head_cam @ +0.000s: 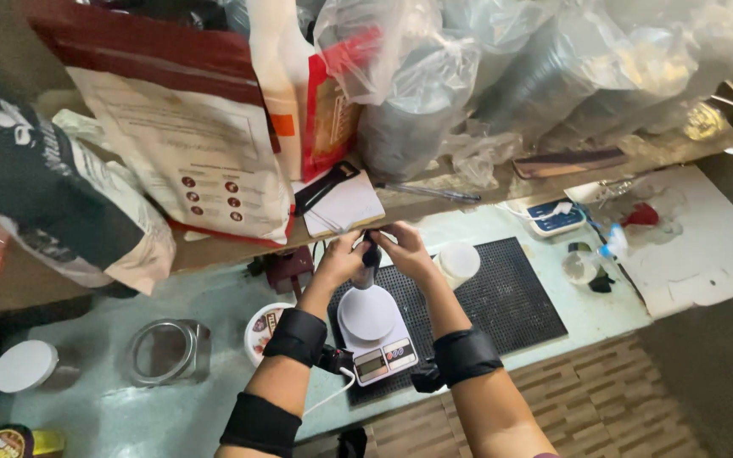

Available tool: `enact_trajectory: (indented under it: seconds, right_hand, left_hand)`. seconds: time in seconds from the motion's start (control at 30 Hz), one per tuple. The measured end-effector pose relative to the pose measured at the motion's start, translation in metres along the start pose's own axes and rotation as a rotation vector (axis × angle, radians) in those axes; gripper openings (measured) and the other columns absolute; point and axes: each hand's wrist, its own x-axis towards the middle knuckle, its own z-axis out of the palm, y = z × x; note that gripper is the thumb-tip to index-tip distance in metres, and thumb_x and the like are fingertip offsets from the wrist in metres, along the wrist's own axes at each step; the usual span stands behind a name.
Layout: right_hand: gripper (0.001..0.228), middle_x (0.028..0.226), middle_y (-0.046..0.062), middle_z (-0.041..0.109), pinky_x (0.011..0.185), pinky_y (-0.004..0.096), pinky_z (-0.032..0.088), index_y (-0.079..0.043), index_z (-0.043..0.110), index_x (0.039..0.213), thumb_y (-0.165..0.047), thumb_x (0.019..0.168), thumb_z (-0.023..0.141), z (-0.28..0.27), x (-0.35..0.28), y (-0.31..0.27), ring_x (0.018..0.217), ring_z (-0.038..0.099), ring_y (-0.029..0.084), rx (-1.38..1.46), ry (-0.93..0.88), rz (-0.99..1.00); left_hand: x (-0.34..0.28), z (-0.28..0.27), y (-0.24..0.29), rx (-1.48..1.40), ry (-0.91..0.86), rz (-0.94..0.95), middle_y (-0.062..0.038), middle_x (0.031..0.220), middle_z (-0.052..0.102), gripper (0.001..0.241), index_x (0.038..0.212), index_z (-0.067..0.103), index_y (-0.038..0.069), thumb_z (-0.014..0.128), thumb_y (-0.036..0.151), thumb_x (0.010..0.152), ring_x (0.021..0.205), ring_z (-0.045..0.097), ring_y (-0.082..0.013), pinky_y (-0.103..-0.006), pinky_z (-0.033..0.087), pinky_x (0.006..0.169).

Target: The person organizes bar equipment by picking up bottles, a cocktail shaker, a jigger, a hand frother, and a scoop, then placing them into a wooden caddy on a table. The person also handles a digital scale and a plastic jar during the process.

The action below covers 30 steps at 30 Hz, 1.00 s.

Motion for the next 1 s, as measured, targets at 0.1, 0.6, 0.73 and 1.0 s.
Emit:
enact_trajectory:
  seconds: [0.1,0.6,0.73,1.0]
  right_hand:
    - [0.036,0.124,0.010,0.071,0.102,0.030,0.052,0.002,0.061,0.136,-0.005,0.101,0.067,0.011,-0.020,-0.033,0.115,0.063,0.015,0.017,0.006,0.012]
    - [0.044,0.122,0.009,0.071,0.092,0.028,0.054,0.001,0.058,0.144,-0.012,0.103,0.064,0.062,-0.120,-0.132,0.107,0.064,0.011,-0.122,0.189,0.018]
    - [0.042,0.119,0.007,0.071,0.091,0.028,0.056,0.002,0.061,0.139,-0.012,0.100,0.066,0.083,-0.137,-0.162,0.104,0.065,0.010,0.008,0.218,0.084]
    - [0.037,0.118,0.008,0.074,0.094,0.027,0.055,0.004,0.062,0.136,-0.012,0.103,0.064,0.129,-0.133,-0.195,0.108,0.066,0.011,-0.122,0.187,-0.081]
  left_hand:
    - [-0.023,-0.020,0.033,-0.263,-0.049,0.108,-0.017,0.118,0.073,0.042,0.134,0.063,0.010,0.066,0.016,0.093,0.112,0.071,-0.0332,-0.0414,0.054,0.092]
    - [-0.151,-0.103,0.144,-0.123,0.009,0.171,-0.016,0.101,0.075,0.035,0.120,0.074,0.016,0.073,0.033,0.089,0.096,0.072,-0.0364,-0.0430,0.056,0.077]
    - [-0.180,-0.120,0.160,-0.073,0.101,0.204,-0.018,0.099,0.075,0.037,0.117,0.075,0.016,0.075,0.034,0.085,0.092,0.071,-0.0388,-0.0450,0.055,0.074]
    - [-0.214,-0.165,0.167,0.044,0.210,0.169,-0.020,0.093,0.073,0.036,0.118,0.074,0.014,0.073,0.036,0.089,0.089,0.070,-0.0410,-0.0477,0.054,0.070]
